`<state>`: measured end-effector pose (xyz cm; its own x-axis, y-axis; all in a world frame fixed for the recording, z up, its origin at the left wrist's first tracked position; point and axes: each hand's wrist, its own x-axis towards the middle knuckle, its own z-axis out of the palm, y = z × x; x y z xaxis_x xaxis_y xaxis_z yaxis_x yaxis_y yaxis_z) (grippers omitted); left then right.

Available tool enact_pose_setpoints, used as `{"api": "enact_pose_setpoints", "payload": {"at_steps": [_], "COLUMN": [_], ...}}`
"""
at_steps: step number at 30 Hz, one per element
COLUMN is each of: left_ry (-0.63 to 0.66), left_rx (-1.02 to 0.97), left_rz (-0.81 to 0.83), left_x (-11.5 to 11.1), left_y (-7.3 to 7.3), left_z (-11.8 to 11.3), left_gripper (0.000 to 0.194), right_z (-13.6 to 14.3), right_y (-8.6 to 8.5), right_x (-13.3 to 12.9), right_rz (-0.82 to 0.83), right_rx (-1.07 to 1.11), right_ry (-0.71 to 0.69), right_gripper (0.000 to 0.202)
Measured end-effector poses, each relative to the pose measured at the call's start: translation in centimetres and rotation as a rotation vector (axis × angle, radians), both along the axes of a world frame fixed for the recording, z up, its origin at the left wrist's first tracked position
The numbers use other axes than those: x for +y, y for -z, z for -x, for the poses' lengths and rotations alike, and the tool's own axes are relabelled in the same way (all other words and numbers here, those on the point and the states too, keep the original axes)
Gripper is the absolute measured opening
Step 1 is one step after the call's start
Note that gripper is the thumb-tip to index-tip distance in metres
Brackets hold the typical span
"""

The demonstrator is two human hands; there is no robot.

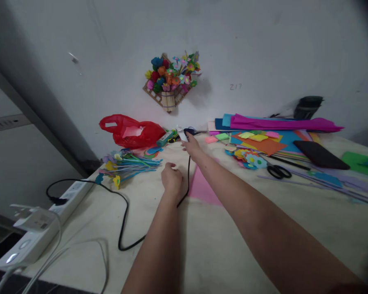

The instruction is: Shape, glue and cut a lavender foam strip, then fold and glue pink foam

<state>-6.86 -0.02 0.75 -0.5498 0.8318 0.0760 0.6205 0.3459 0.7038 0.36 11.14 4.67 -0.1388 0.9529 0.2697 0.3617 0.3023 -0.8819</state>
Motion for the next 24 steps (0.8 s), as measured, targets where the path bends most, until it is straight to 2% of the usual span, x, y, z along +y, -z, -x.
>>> {"api": "enact_pose_setpoints", "payload": {"at_steps": [3,5,7,8,11,15,19,24], "left_ry": [0.096,0.153,0.19,0.199,0.244,0.43,0.579,0.625], "left_rx": [-0.064,-0.051,0.044,0.109,0.327,0.581,0.615,0.6], "left_rz": [0.095,0.146,0.161,0.155,0.08,-0.022,0.075,0.109], "left_x": [0.4,0.3,-0.2,-0.5,-1.3,-1.7,-1.6,-1.5], "left_y": [0.1,-0.2,-0.7,-0.9,-1.2,-0.4,0.4,0.5], "left_z": [0.3,0.2,-0.3,-0.7,-2.1,-3.7,-3.8,-3.1], "left_gripper": [0.028,0.028,0.027,0.029,0.037,0.041,0.038,0.039], "right_z": [-2.4,-4.0,-5.4,-6.1,-7.8,-9.6,-11.1,-12.7], "right_y": [-0.9,-1.3,-1.4,-1.3,-0.6,0.8,1.6,2.2], "right_x": [-1.5,-2.8,-4.0,-4.5,-5.7,-6.7,-7.6,-8.5], "right_rz": [0.144,0.222,0.294,0.321,0.381,0.4,0.424,0.464], "right_rx": [0.517,0.713,0.802,0.819,0.781,0.714,0.687,0.609], "right_ry": [-0.088,-0.141,-0.159,-0.166,-0.174,-0.136,-0.093,-0.005], "right_gripper": [0.047,0.033,0.013,0.008,0.016,0.017,0.016,0.021]}}
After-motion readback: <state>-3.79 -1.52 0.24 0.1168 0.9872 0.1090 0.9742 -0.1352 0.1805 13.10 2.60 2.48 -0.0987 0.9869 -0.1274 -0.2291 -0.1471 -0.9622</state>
